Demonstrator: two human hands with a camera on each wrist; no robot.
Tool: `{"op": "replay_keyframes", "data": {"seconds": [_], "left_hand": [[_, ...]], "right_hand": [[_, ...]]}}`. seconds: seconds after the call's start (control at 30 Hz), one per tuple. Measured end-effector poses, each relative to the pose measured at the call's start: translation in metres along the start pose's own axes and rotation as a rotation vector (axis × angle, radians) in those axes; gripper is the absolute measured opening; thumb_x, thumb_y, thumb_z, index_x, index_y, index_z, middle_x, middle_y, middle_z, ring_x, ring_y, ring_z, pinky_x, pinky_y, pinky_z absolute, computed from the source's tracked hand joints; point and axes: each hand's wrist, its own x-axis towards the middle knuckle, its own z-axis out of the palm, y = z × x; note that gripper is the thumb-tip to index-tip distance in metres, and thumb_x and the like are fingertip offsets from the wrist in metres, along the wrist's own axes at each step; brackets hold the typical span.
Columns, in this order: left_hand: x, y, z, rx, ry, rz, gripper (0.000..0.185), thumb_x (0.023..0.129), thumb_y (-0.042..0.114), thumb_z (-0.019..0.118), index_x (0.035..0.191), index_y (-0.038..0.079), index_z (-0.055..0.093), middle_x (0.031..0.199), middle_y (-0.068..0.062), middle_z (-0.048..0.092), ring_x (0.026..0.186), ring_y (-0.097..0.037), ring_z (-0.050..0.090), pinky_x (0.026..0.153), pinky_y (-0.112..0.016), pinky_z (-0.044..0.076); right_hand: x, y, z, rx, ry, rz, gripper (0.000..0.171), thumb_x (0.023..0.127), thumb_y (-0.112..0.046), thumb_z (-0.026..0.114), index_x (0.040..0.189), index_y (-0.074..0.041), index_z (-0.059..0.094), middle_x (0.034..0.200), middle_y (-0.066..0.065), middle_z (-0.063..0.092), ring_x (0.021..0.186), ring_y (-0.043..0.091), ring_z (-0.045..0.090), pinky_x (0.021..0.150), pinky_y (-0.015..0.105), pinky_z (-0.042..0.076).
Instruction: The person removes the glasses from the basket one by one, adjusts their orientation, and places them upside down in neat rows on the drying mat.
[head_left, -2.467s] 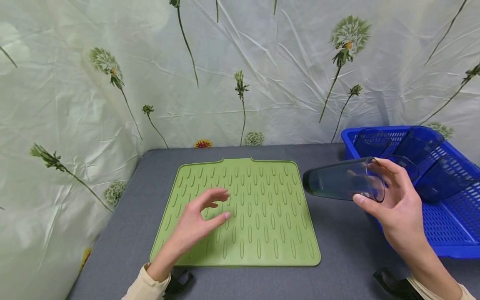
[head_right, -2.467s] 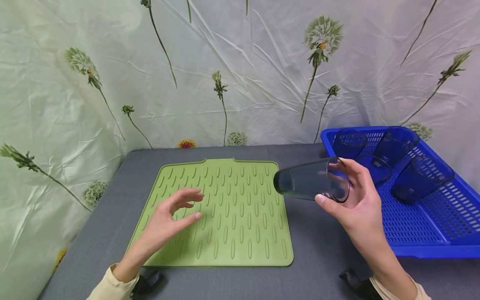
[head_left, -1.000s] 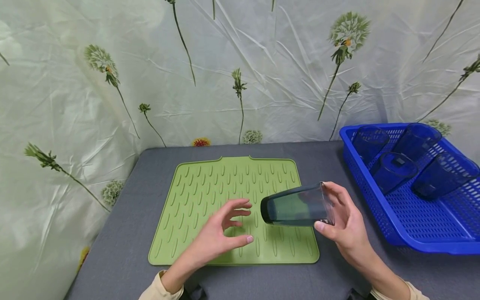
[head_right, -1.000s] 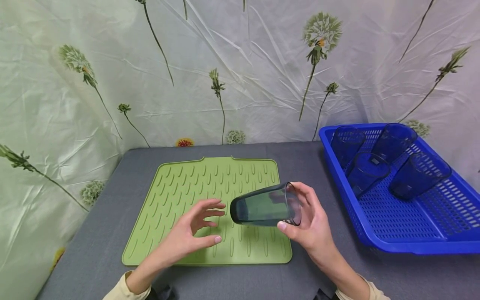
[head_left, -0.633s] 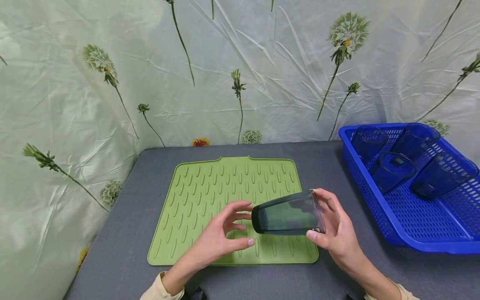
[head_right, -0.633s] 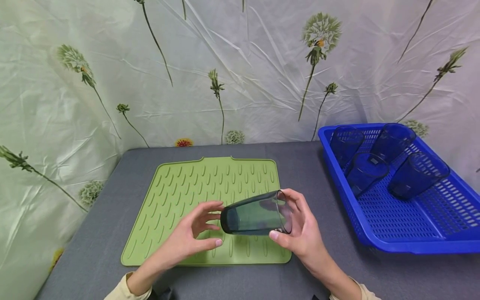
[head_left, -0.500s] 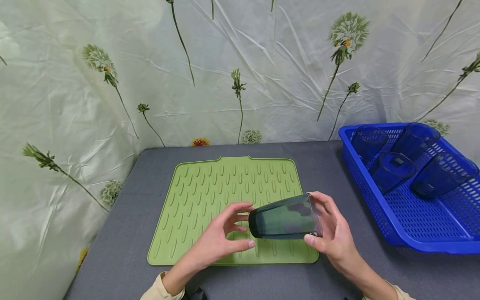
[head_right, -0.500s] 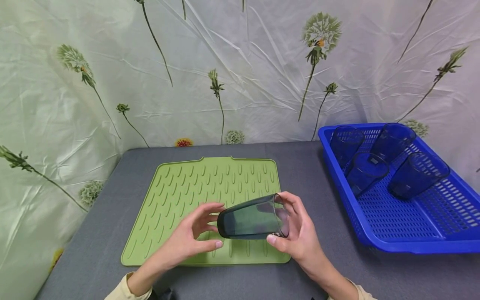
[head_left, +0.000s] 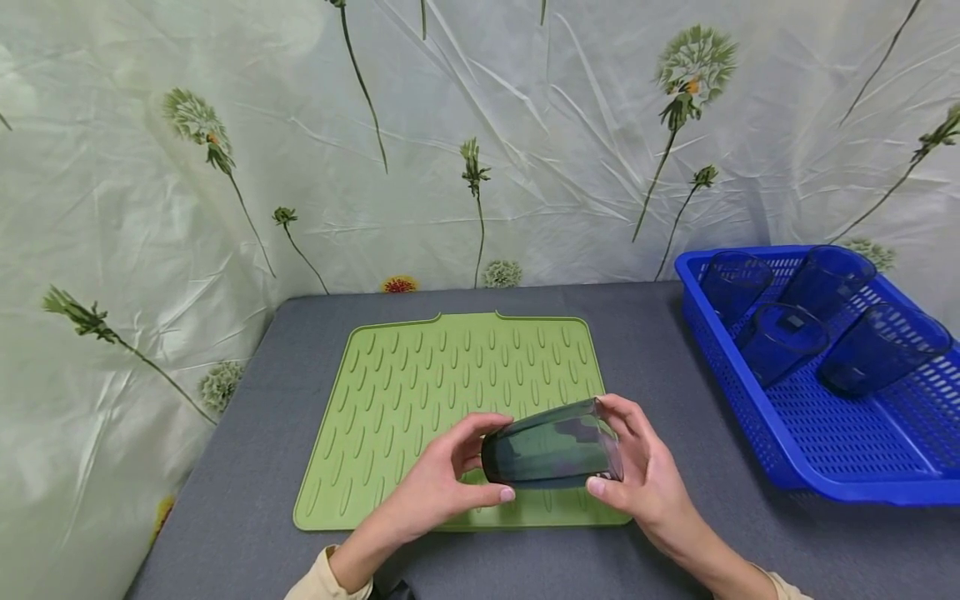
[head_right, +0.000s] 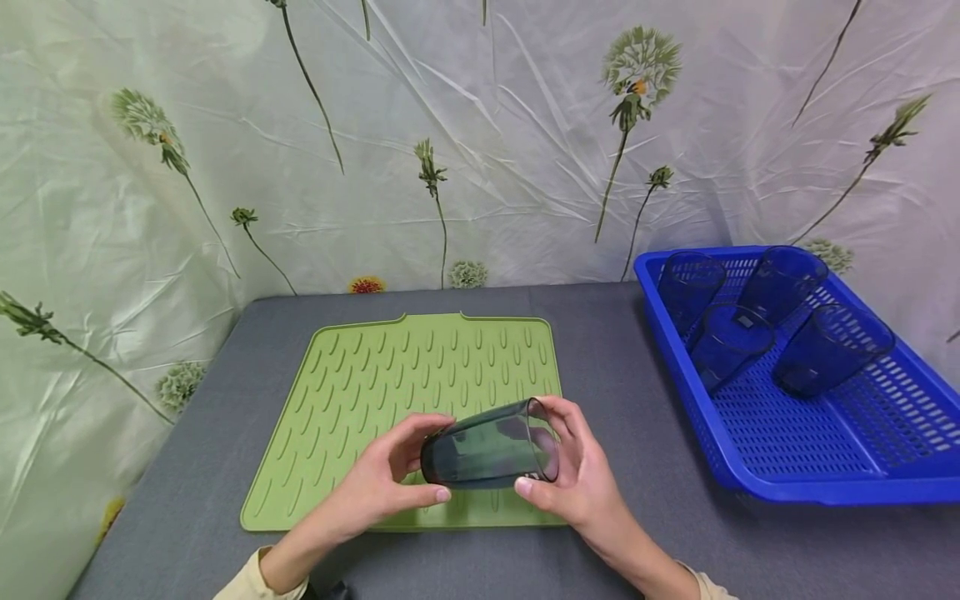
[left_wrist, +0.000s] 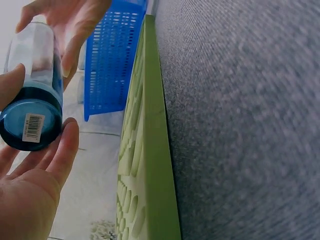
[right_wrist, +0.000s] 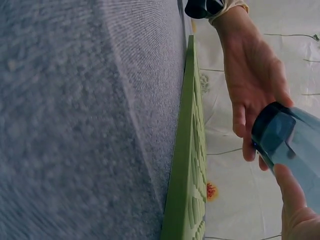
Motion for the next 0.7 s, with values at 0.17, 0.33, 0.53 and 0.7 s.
{"op": "replay_keyframes", "data": {"seconds": [0.17,0.33,0.53,0.7], "left_hand": [[0.0011,-0.0018,-0.0023,0.002,0.009,-0.009,0.066,0.079,0.004,0.082,0.137,0.016,0.054,0.137,-0.009,0.053,0.115,-0.025,0.06,0.1,-0.035,0.049],[0.0005,-0.0036,-0.0052,0.028,0.037,-0.009,0.065,0.078,0.001,0.082,0.136,0.017,0.055,0.134,-0.007,0.055,0.112,-0.025,0.06,0.098,-0.036,0.05],[0.0008,-0.0022,-0.0076,0.012,0.047,0.059,0.065,0.077,-0.002,0.08,0.135,0.011,0.054,0.132,-0.012,0.055,0.112,-0.029,0.06,0.099,-0.038,0.049],[0.0004,-0.0012,-0.0085,-0.032,0.03,0.073,0.066,0.078,-0.008,0.077,0.136,0.009,0.052,0.133,-0.016,0.053,0.113,-0.031,0.06,0.094,-0.039,0.053]], "right_hand": [[0.004,-0.0007,-0.0013,0.017,-0.026,0.022,0.071,0.078,0.017,0.065,0.14,0.002,0.035,0.139,0.014,0.042,0.129,0.021,0.042,0.105,0.027,0.042],[0.006,-0.0006,-0.0028,0.045,-0.087,0.035,0.069,0.08,0.02,0.064,0.14,0.0,0.035,0.139,0.013,0.044,0.123,0.023,0.05,0.083,0.028,0.056],[0.0058,-0.0021,-0.004,-0.033,-0.073,0.123,0.071,0.08,0.017,0.067,0.141,0.002,0.032,0.141,0.015,0.043,0.128,0.021,0.049,0.089,0.032,0.055],[0.0052,-0.0038,-0.0043,-0.098,-0.076,0.142,0.072,0.081,0.014,0.068,0.141,0.003,0.03,0.142,0.015,0.042,0.131,0.017,0.046,0.091,0.03,0.053]]}}
